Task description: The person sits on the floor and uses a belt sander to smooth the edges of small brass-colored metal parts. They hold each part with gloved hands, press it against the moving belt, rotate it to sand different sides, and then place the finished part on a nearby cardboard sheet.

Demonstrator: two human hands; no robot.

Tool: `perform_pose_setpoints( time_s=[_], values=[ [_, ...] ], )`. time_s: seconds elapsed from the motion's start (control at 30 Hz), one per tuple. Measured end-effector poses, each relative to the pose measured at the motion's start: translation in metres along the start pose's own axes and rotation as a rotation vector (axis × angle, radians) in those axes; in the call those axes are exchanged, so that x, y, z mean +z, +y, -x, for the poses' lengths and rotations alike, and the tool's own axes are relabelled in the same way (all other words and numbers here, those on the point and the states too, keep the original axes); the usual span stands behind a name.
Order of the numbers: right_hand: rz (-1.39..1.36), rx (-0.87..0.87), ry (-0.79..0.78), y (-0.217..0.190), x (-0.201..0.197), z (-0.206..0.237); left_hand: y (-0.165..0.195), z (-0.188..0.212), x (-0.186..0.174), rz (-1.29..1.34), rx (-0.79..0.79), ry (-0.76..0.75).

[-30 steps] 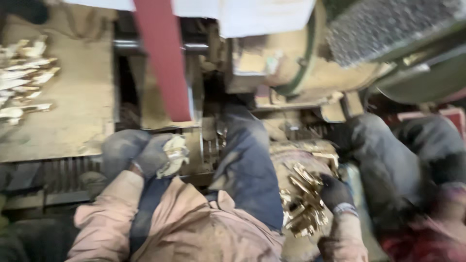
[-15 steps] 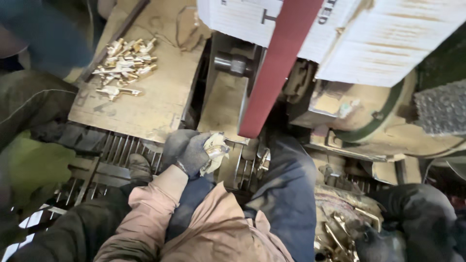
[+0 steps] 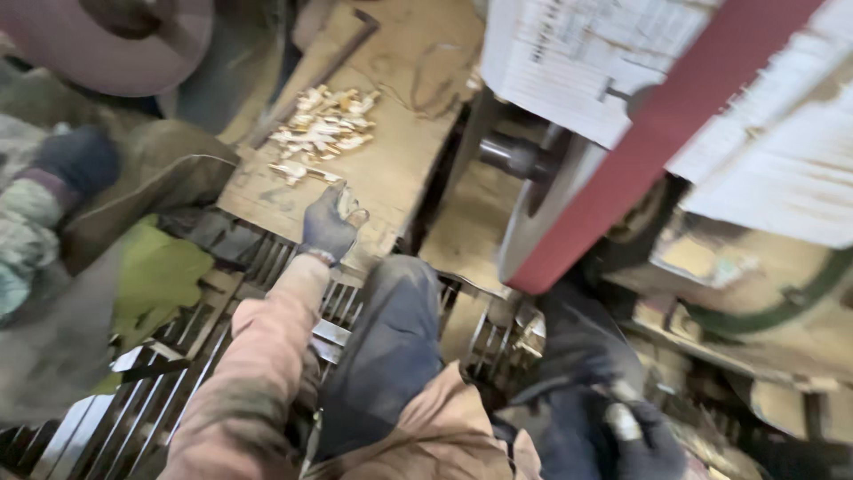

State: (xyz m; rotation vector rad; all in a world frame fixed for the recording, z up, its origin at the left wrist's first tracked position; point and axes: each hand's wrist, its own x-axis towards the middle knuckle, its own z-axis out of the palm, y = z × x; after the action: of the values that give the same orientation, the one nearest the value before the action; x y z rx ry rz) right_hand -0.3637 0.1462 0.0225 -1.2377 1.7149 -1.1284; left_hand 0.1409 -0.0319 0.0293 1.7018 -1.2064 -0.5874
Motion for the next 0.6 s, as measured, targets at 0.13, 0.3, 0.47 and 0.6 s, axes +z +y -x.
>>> perform_pose_setpoints(
  time_s=[0.13, 0.3, 0.47, 0.6],
  values=[
    [0.294, -0.038, -0.151, -0.009, 0.051, -0.018, -0.007, -0.038, -0.027, -0.422, 0.307, 0.167],
    [0.377, -0.251, -0.146, -0.003, 0.077, -0.035, -0.013, -0.073, -0.031, -0.752, 0.254, -0.039],
    [0.43, -0.329, -0.117, 0.004, 0.074, -0.044, -0.008, -0.084, -0.025, -1.0, 0.253, -0.158],
    [0.444, -0.377, -0.105, -0.003, 0.072, -0.048, 0.003, -0.08, -0.03, -1.069, 0.224, -0.271]
  ],
)
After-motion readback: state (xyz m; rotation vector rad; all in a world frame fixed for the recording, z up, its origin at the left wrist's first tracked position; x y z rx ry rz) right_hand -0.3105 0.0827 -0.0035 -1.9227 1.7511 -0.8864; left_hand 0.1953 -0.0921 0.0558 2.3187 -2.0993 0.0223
